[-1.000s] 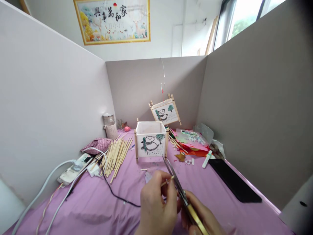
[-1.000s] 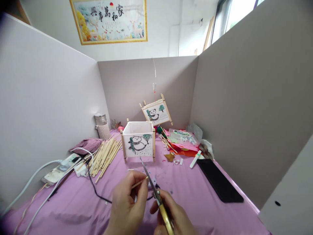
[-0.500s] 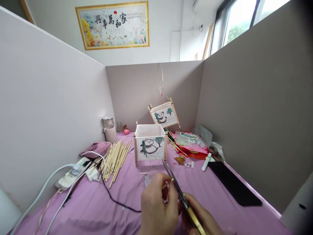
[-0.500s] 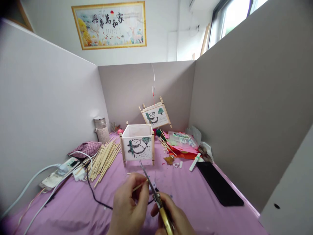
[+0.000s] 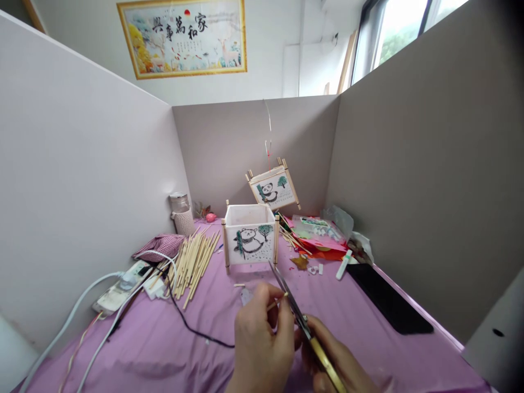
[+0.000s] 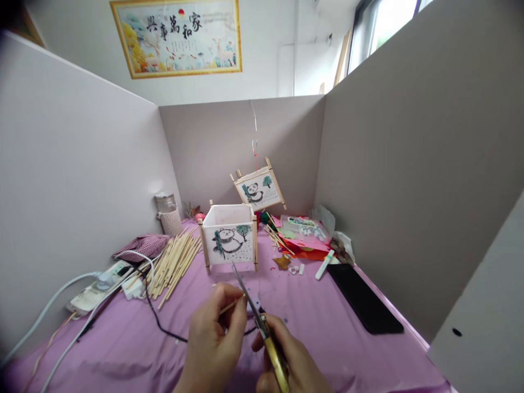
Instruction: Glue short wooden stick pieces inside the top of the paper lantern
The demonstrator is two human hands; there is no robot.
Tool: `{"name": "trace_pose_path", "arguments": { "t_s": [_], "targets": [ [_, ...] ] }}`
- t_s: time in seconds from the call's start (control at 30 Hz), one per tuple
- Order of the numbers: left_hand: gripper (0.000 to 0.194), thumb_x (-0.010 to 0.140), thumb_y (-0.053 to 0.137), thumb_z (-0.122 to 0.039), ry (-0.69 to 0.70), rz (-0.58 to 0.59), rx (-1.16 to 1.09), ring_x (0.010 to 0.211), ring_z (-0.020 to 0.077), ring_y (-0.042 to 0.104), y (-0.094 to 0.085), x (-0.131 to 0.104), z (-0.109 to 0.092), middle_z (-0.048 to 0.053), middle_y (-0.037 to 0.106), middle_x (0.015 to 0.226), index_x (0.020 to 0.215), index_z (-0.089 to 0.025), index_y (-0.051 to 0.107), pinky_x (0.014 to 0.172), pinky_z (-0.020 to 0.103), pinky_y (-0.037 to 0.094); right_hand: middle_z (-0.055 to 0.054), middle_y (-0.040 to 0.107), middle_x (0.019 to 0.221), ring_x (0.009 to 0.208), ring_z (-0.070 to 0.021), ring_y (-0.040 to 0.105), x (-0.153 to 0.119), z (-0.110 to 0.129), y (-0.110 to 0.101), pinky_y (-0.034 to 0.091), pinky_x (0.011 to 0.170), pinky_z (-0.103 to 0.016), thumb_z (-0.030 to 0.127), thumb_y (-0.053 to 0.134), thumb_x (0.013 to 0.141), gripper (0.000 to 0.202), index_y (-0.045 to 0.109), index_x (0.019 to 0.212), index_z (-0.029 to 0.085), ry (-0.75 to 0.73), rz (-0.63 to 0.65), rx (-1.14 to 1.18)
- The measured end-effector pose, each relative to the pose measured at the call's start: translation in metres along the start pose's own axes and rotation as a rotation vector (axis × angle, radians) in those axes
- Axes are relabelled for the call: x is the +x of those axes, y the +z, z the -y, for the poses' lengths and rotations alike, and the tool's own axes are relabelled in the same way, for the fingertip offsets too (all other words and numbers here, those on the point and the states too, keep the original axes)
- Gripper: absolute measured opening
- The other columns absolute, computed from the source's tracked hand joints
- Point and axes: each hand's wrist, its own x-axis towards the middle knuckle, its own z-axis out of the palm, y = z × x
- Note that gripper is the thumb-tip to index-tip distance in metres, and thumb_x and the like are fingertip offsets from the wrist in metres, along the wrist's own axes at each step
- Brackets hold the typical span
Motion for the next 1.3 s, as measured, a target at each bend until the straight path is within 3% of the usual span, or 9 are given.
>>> {"name": "trace_pose_path", "arguments": {
  "t_s": [0.23,0.57,0.83,1.13,1.3],
  "targets": [
    [0.018,0.090,0.047,-0.033,-0.100,0.070,-0.119,0.059,0.0127,0.053,-0.001,0.000,0.000,-0.002,0.053,0.064,0.079,-0.020,0.050,0.055,0.022,0.041,-0.004,0.053,0.085,0.075,-0.0193,0.049,0.000,0.000,-0.007,0.043,0.069,-0.029,0.074,0.053,0.074,0.066,0.052,0.115,0.023,-0.016,0.091,0.024],
    [0.018,0.090,0.047,-0.032,-0.021,0.015,0.013,0.050,0.0113,0.050,0.000,-0.001,-0.003,-0.003,0.052,0.057,0.077,-0.020,0.051,0.047,0.021,0.036,-0.003,0.051,0.080,0.070,-0.0189,0.049,-0.001,0.002,-0.009,0.045,0.065,-0.028,0.074,0.052,0.074,0.068,0.051,0.120,0.024,-0.047,0.107,-0.011],
    [0.013,0.091,0.047,-0.028,0.046,-0.023,0.084,0.050,0.0112,0.050,0.004,-0.003,0.002,-0.003,0.054,0.059,0.080,-0.021,0.051,0.050,0.023,0.036,-0.006,0.054,0.099,0.074,-0.0184,0.050,-0.001,0.001,-0.009,0.046,0.068,-0.028,0.070,0.052,0.078,0.066,0.044,0.129,0.028,-0.075,0.105,0.003],
    [0.011,0.090,0.045,-0.022,0.165,-0.050,0.231,0.057,0.0148,0.054,0.004,-0.003,0.000,0.000,0.055,0.061,0.081,-0.020,0.050,0.056,0.027,0.034,-0.004,0.056,0.087,0.067,-0.0173,0.048,0.002,-0.012,-0.005,0.044,0.064,-0.028,0.064,0.057,0.078,0.062,0.048,0.126,0.024,-0.067,0.044,-0.007],
    [0.015,0.091,0.044,-0.024,0.101,0.034,0.181,0.060,0.0154,0.054,0.006,-0.004,0.003,0.001,0.057,0.065,0.079,-0.020,0.051,0.058,0.028,0.035,0.001,0.049,0.073,0.064,-0.0159,0.044,0.015,-0.029,-0.002,0.041,0.061,-0.026,0.061,0.059,0.077,0.061,0.050,0.122,0.020,-0.077,-0.016,-0.020]
  ]
}}
